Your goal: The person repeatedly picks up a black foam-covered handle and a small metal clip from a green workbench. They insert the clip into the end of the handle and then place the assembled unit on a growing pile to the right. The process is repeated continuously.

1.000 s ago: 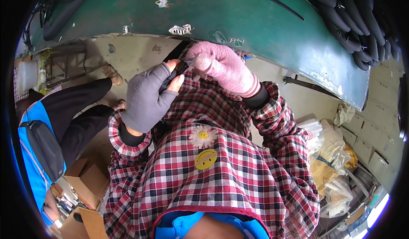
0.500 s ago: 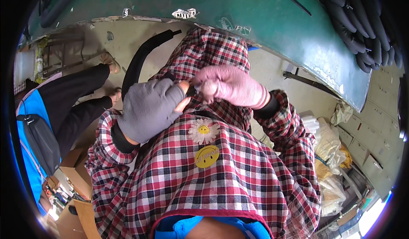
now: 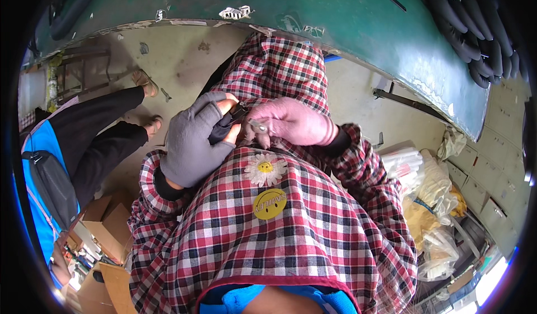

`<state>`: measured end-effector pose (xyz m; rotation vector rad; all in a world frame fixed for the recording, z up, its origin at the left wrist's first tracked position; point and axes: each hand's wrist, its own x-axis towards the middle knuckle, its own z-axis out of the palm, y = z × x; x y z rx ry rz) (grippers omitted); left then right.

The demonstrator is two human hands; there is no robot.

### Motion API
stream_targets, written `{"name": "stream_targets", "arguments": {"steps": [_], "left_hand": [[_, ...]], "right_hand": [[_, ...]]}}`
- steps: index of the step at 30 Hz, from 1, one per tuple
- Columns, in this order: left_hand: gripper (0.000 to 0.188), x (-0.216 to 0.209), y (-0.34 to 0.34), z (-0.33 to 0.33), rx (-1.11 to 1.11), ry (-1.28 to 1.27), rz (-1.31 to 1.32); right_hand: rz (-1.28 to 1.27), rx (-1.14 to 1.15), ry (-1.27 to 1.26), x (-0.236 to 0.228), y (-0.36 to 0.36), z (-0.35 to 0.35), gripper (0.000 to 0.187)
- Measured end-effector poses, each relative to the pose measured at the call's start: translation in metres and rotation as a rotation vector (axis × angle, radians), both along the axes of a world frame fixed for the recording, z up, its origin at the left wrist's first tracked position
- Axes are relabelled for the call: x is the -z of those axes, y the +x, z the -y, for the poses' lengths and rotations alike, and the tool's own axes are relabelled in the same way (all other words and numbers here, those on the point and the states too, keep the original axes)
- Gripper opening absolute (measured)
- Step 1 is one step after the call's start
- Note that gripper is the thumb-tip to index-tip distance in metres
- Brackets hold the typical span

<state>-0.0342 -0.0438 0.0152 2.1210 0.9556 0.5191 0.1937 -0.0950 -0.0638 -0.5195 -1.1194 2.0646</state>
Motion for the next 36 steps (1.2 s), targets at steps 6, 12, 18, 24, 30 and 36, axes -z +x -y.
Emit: {"name": "stream_targets", "arguments": {"steps": [6, 12, 18, 24, 30, 36], "left_hand": [[0.039, 0.002, 0.000, 0.000, -0.061, -0.061, 0.029], [0.035, 0.011, -0.002, -0.004, -0.069, -0.127, 0.039], [0.034, 0.019, -0.003, -0.007, -0.051, -0.261, 0.072], [0.032, 0.017, -0.001, -0.011, -0.034, -0.258, 0.053], [0.029, 0.015, 0.001, -0.009, -0.067, -0.257, 0.010], [0.029, 0.025, 0.013, 0.003, -0.214, -0.015, 0.017]], "right_hand": [[0.045, -0.041, -0.002, 0.014, -0.019, -0.027, 0.027], [0.003, 0.022, -0.073, 0.024, -0.027, -0.021, 0.032], [0.131, 0.047, 0.046, 0.024, -0.024, -0.022, 0.030], [0.269, 0.030, 0.075, 0.021, -0.024, -0.021, 0.024], [-0.083, -0.166, 0.014, 0.025, -0.012, -0.022, 0.049], [0.088, 0.170, -0.326, -0.003, -0.034, -0.015, 0.044]]}}
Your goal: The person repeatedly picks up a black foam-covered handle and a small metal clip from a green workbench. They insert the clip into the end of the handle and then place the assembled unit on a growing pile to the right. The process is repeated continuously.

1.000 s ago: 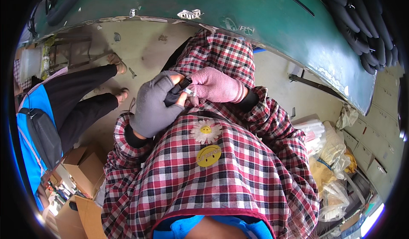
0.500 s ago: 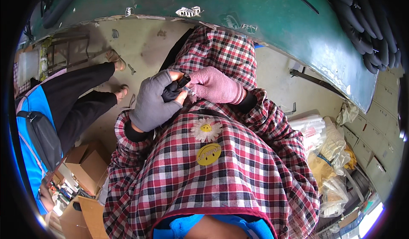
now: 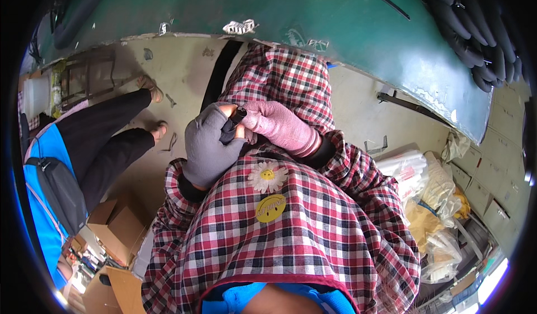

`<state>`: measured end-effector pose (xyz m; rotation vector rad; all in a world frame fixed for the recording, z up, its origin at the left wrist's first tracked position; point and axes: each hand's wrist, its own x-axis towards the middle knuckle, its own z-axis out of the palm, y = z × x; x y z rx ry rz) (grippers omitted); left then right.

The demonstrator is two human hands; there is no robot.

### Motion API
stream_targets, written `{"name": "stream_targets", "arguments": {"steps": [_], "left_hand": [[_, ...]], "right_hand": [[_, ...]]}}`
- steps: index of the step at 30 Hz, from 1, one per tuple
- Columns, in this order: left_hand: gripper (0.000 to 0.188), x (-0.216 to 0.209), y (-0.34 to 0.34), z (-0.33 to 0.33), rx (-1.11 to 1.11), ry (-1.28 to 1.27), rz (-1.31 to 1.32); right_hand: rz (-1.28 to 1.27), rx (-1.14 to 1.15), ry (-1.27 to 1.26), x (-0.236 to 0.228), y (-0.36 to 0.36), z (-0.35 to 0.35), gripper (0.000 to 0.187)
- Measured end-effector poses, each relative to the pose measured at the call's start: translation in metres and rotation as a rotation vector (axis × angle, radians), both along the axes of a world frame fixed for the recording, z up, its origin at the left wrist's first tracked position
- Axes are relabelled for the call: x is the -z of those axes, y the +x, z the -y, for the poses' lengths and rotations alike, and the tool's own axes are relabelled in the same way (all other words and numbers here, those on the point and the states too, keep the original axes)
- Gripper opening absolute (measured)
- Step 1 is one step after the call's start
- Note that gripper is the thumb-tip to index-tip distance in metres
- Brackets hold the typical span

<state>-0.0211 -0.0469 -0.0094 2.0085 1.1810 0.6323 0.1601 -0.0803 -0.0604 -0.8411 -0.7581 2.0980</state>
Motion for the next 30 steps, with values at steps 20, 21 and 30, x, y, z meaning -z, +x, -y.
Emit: {"name": "stream_targets", "arguments": {"steps": [20, 21, 30], "left_hand": [[0.029, -0.009, 0.038, -0.032, -0.077, 0.170, 0.214], [0.029, -0.014, 0.040, -0.036, -0.071, 0.203, 0.244], [0.031, -0.018, 0.032, -0.028, -0.181, 0.115, 0.286]], "right_hand": [[-0.130, 0.702, -0.014, -0.037, -0.021, -0.022, 0.035], [-0.183, 0.705, -0.001, -0.032, -0.022, -0.022, 0.036], [-0.231, 0.607, -0.043, -0.029, -0.026, -0.017, 0.043]]}}
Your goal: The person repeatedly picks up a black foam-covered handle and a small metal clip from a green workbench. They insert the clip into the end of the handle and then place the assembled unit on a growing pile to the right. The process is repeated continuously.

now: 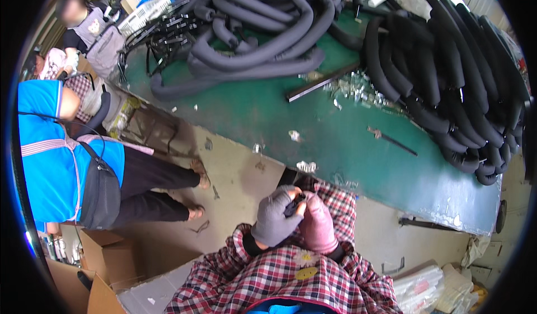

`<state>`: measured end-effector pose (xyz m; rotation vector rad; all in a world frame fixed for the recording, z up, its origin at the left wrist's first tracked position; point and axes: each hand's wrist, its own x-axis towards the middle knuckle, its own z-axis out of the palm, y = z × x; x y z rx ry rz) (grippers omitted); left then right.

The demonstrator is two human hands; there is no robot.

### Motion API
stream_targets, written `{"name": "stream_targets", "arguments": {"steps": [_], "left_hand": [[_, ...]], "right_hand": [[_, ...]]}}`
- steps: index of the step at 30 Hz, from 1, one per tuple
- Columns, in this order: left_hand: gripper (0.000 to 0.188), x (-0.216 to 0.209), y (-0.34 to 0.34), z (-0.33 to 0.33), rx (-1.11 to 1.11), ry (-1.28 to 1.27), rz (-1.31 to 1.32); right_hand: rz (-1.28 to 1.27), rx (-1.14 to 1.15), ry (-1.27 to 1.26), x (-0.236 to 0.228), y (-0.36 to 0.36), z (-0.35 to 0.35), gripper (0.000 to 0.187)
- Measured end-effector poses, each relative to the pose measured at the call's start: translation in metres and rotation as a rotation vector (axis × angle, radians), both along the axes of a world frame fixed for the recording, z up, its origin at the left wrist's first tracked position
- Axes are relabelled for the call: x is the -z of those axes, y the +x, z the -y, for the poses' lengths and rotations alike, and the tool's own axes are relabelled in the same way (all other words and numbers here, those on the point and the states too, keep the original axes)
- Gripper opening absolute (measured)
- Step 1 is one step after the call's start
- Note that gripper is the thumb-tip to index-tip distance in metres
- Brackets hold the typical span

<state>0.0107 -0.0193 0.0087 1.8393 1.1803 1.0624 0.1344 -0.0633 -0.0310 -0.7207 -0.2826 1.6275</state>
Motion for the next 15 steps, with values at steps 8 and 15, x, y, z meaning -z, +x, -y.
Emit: {"name": "stream_targets", "arguments": {"steps": [8, 15], "left_hand": [[0.027, 0.008, -0.001, -0.003, -0.033, 0.050, -0.111], [0.026, 0.015, 0.006, -0.006, -0.073, 0.081, -0.094]], "right_hand": [[-0.088, 0.093, 0.011, 0.018, -0.013, 0.000, 0.027], [0.005, 0.207, -0.029, 0.000, -0.020, -0.003, 0.026]]}}
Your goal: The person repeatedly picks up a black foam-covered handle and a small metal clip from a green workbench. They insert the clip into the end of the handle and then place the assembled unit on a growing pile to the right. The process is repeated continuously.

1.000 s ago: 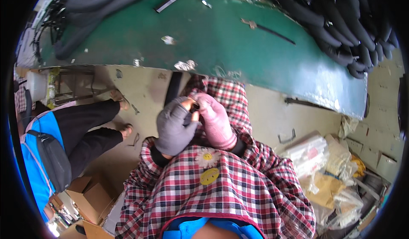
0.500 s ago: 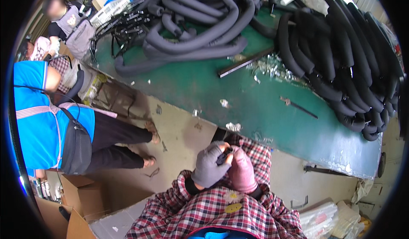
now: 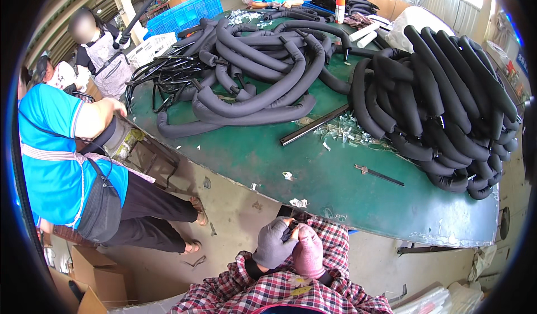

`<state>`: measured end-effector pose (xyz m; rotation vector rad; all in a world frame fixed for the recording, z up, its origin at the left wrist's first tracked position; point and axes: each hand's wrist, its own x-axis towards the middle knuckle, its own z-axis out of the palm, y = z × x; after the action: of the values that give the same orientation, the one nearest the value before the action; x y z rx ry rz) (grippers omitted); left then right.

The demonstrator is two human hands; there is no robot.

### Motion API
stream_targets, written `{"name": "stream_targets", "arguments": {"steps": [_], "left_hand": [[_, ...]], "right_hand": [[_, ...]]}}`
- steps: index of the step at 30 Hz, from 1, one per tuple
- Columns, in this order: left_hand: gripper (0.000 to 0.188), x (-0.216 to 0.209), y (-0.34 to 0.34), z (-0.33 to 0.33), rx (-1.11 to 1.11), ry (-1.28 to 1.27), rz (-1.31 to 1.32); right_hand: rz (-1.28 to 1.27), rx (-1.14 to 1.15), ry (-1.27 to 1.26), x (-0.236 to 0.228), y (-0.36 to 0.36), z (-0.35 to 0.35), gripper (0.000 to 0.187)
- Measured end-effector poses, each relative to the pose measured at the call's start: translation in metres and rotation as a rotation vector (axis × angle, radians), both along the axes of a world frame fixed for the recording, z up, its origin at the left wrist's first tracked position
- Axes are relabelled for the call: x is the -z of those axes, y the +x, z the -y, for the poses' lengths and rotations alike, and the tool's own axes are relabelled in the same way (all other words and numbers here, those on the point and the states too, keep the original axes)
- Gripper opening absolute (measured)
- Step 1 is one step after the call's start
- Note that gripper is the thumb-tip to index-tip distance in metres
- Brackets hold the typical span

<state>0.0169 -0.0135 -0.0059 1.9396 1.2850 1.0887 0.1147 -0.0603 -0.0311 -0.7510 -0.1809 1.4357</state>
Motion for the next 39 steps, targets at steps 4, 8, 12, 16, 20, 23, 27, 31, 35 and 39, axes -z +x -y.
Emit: {"name": "stream_targets", "arguments": {"steps": [4, 8, 12, 16, 20, 23, 27, 31, 35, 39], "left_hand": [[0.023, -0.009, 0.013, -0.006, 0.017, -0.009, 0.098], [0.016, -0.017, 0.017, -0.010, 0.042, -0.075, 0.150], [0.016, -0.017, 0.007, -0.008, 0.083, -0.025, 0.057], [0.020, -0.018, 0.010, -0.006, 0.105, -0.031, 0.000], [0.022, -0.015, 0.010, -0.008, 0.134, -0.021, 0.002], [0.024, -0.018, 0.010, -0.007, 0.161, -0.034, -0.054], [0.026, -0.015, 0.006, -0.006, 0.187, -0.028, -0.147], [0.027, -0.006, 0.006, -0.001, 0.211, -0.001, -0.227], [0.025, -0.007, 0.007, 0.003, 0.259, -0.015, -0.299], [0.026, -0.004, 0.006, 0.004, 0.294, -0.006, -0.328]], "right_hand": [[0.089, 0.040, 0.146, -0.006, 0.014, -0.009, 0.025], [0.094, 0.085, 0.061, -0.024, 0.028, -0.013, 0.026], [0.129, 0.089, 0.098, -0.037, 0.042, -0.018, 0.029], [0.119, -0.065, 0.084, -0.036, 0.050, -0.024, 0.038], [0.091, -0.138, 0.037, -0.035, 0.054, -0.020, 0.041], [0.090, -0.146, -0.027, -0.038, 0.051, -0.022, 0.042], [0.066, -0.213, -0.037, -0.039, 0.059, -0.020, 0.041], [0.003, -0.242, -0.014, -0.022, 0.062, -0.015, 0.035], [-0.028, -0.264, -0.016, -0.022, 0.066, -0.007, 0.034], [-0.080, -0.243, -0.077, -0.018, 0.063, -0.002, 0.038]]}}
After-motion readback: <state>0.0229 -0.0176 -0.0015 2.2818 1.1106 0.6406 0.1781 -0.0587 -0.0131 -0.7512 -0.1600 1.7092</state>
